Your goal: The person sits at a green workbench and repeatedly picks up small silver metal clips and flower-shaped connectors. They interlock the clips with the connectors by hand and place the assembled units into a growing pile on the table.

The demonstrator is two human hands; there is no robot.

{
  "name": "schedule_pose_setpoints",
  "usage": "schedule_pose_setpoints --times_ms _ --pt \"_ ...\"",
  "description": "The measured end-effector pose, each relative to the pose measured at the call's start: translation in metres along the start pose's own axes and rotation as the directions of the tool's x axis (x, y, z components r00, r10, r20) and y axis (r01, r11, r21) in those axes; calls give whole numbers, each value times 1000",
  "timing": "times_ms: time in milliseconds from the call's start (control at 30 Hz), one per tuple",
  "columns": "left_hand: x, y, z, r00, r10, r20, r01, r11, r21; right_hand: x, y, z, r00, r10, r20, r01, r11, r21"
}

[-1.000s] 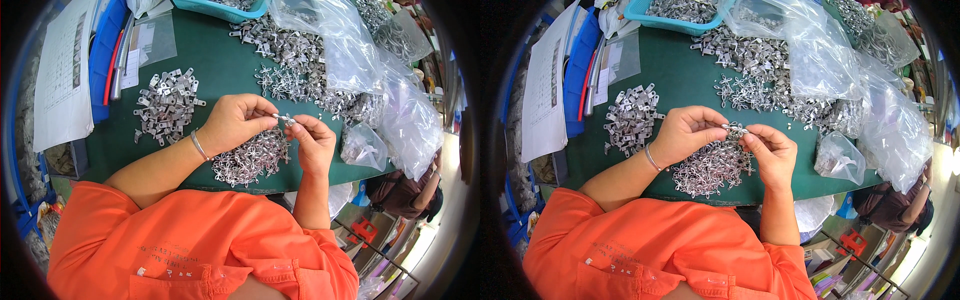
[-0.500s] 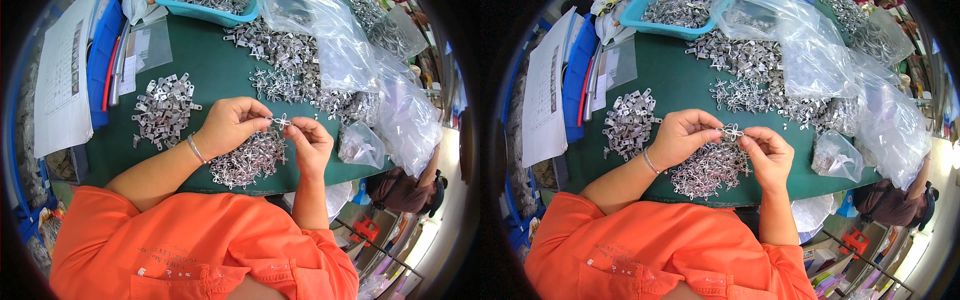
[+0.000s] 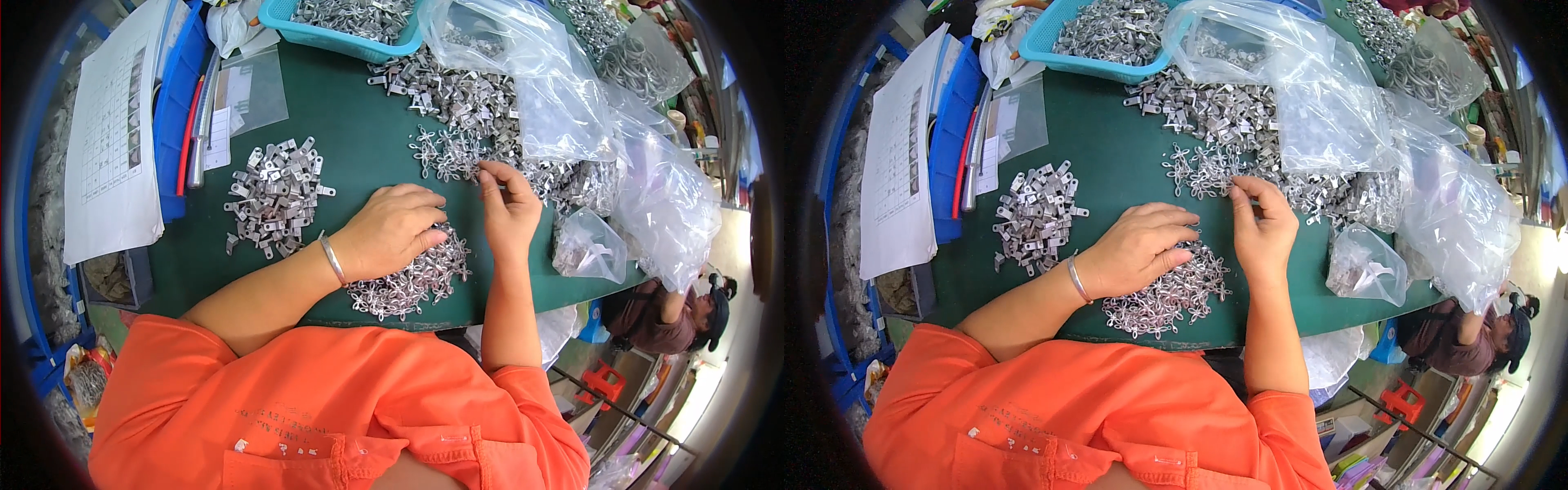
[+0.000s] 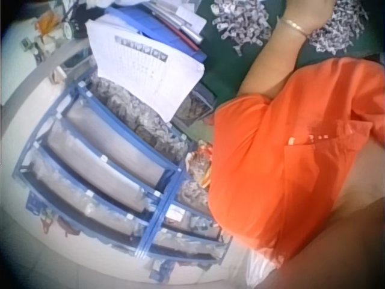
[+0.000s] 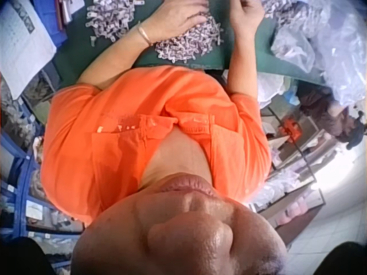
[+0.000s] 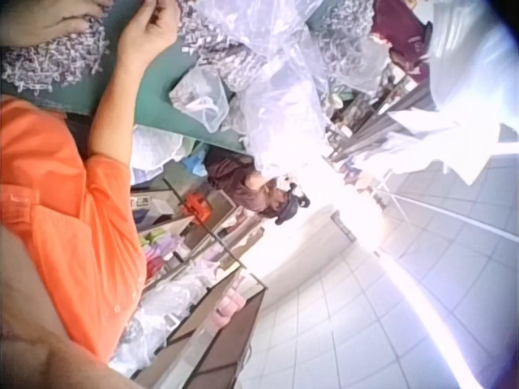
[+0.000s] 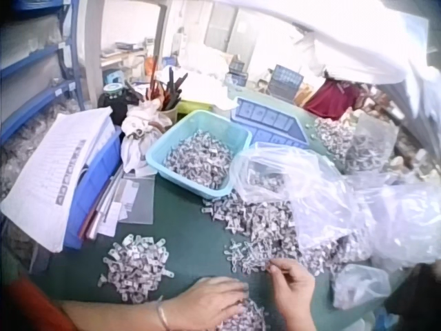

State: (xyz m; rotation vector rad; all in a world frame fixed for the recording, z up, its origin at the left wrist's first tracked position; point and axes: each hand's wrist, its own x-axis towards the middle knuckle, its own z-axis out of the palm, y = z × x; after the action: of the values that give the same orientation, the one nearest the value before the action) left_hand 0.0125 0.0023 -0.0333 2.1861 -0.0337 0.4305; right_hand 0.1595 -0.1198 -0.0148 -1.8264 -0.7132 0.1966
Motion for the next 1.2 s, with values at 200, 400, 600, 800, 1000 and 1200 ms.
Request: schedule_pose_setpoints --times_ms 200,400,600,800,1000,1200 --pt "3 -1 -2 1000 -16 -3 16 998 -57 3 13 3 961 -259 95 272 830 -486" --pt "3 -3 -1 1000 -19 -16 18 997 -76 -1 14 -3 953 -290 88 298 845 -445" --pt "4 5 -3 963 -186 -196 117 940 -319 -18 -11 -4 899 -415 138 436 832 -343" --pt "4 6 -9 920 -353 -173 204 805 -558 -37 -20 4 803 -582 130 592 754 -283" --pt "3 7 -9 916 -364 -169 193 768 -611 -39 -20 -1 967 -251 52 254 966 -48" --pt "4 7 -7 921 -356 -159 185 757 -626 -46 -19 -6 986 -169 11 169 985 33"
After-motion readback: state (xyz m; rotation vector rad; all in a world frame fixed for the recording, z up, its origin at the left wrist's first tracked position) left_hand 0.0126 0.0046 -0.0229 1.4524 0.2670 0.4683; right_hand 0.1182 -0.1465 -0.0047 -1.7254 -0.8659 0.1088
